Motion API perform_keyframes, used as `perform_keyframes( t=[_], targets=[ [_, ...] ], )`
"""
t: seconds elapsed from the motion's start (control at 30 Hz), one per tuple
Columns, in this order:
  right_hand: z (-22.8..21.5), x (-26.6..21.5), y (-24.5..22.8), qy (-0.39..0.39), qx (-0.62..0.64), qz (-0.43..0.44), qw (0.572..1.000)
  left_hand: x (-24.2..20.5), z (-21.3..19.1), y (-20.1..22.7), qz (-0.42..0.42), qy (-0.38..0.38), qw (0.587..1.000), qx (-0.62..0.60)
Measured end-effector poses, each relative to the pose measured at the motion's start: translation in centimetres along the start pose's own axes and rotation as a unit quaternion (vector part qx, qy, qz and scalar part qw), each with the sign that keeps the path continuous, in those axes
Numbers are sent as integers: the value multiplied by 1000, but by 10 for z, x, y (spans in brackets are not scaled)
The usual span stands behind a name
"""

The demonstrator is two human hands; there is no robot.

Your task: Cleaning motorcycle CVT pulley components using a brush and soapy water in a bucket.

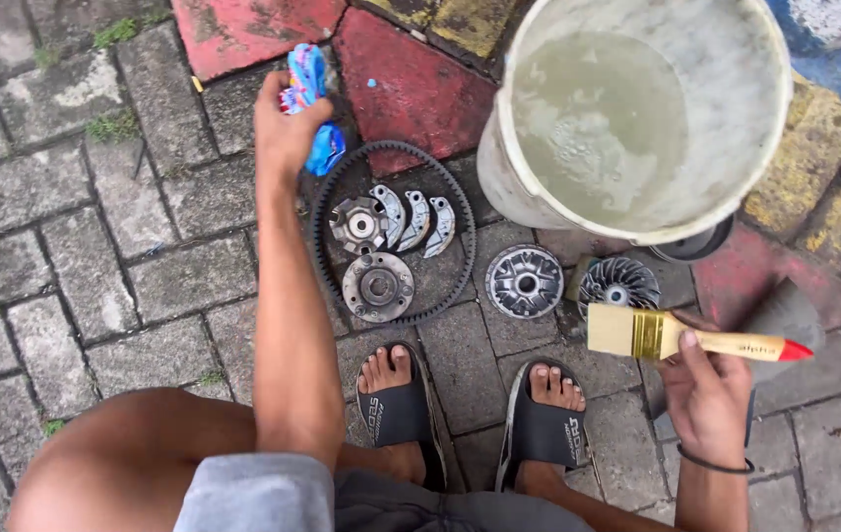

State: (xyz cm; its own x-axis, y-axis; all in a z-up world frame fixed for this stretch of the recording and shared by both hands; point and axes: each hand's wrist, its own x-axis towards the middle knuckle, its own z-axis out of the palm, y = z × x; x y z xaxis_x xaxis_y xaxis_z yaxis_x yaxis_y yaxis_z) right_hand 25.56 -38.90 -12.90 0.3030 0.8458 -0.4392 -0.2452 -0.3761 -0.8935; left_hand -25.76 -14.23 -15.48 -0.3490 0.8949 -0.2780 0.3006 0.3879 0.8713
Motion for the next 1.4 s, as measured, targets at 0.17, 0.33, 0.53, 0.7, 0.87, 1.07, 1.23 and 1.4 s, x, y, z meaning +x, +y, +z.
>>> perform_keyframes(
  t=[0.17,0.33,0.53,0.7,0.87,1.07,1.23,1.4],
  targets=[
    [-19,0,-22,14,249,114,962,-119,-9,53,-47,-236,970,-8],
    [-32,8,-32,135,205,16,969,-193,63,45,-112,-457,883,3],
    [-62,10,7,106,88,-74,988,-243,184,23,-2,-439,898,-8],
    [-54,-1,12,98,51,-66,992,-273,231,23,31,-410,880,238],
    [-45,-9,19,85,19,-48,995,-279,245,33,50,-416,860,292],
    [-35,-10,25,60,-46,-24,997,-279,276,-14,-5,-407,834,372],
    [-14,4,-10,-172,-270,-33,947,-272,282,4,-46,-420,820,387],
    [-10,37,18,-277,-437,65,854,-266,282,13,-47,-443,803,395]
  ],
)
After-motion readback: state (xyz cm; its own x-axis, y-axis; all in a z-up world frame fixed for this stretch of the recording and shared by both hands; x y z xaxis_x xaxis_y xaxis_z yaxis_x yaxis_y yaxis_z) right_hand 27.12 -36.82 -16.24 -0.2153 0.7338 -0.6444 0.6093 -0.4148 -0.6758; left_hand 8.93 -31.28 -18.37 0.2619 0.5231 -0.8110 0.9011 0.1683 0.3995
